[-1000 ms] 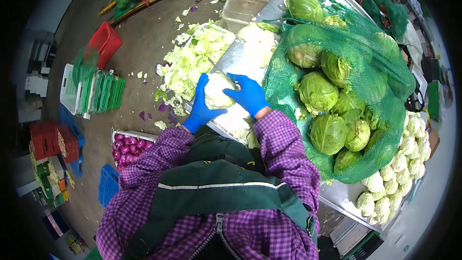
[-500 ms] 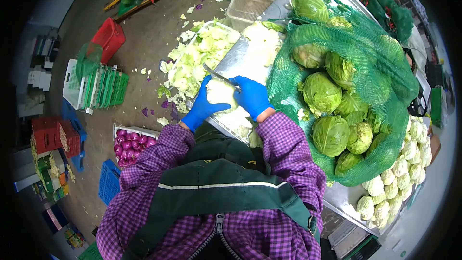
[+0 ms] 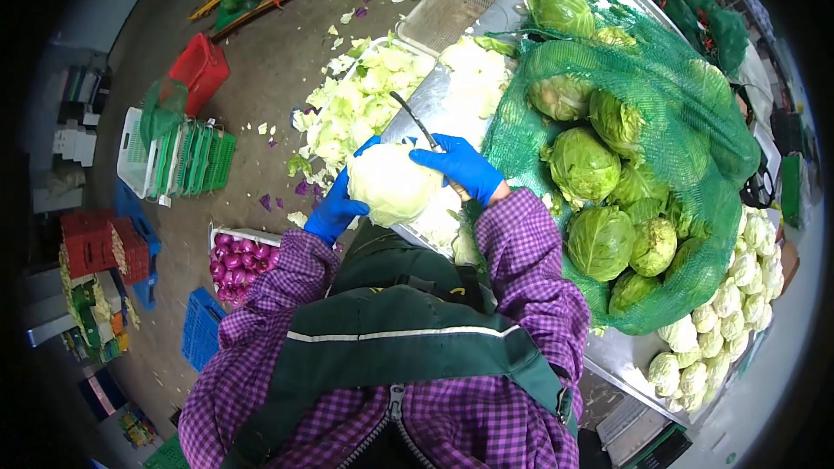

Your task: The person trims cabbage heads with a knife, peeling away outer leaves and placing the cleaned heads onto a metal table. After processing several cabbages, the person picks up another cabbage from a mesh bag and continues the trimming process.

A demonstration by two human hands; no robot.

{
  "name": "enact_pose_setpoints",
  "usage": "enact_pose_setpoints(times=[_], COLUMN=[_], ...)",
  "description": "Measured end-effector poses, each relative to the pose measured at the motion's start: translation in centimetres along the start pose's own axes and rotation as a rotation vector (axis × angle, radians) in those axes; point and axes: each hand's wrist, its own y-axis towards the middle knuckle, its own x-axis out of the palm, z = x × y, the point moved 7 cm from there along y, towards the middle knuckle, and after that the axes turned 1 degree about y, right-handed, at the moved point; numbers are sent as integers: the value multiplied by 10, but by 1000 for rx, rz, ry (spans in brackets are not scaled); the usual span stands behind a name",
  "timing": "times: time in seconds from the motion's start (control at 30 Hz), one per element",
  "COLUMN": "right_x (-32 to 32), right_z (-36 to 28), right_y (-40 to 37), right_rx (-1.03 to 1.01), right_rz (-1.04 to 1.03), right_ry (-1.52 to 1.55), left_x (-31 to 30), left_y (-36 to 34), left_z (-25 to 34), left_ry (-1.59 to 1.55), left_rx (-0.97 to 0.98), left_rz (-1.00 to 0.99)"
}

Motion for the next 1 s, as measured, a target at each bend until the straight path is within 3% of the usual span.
enact_pose_setpoints(times=[0.07, 0.2, 0.27, 0.33, 0.37, 0.43, 0.47, 0.53, 0.6, 0.67, 0.73, 1.0], right_x=[1, -8, -15, -8, -1, 2, 1, 11, 24, 44, 56, 47], right_z=[3, 14, 17, 4, 7, 1, -6, -2, -22, -26, -39, -32], right_y=[3, 5, -4, -19, -23, -23, -22, -13, -13, -15, -23, -12], right_rx=[33, -118, -96, -220, -132, -224, -316, -276, -516, -414, -650, -635], right_rz=[6, 124, 83, -33, -187, -117, -39, -5, 254, 295, 487, 405], right_ry=[-2, 82, 63, -111, -101, -183, -260, -217, -277, -283, -621, -478], left_x=[-4, -29, -41, -47, -48, -37, -33, -28, -20, -7, -1, 4], left_y=[-1, -10, -11, -11, -11, -9, -7, -1, 4, 6, 2, -1], left_z=[-2, -30, -42, -45, -45, -29, -24, -16, -5, 12, 25, 30], left_ry=[-59, -324, -390, -580, -580, -800, -800, -681, -537, -390, -323, -214], left_rx=[-2, -19, -30, -42, -36, 4, 11, 43, 117, 191, 207, 287], left_rz=[3, 67, 87, 142, 145, 84, 86, 201, 253, 304, 487, 564])
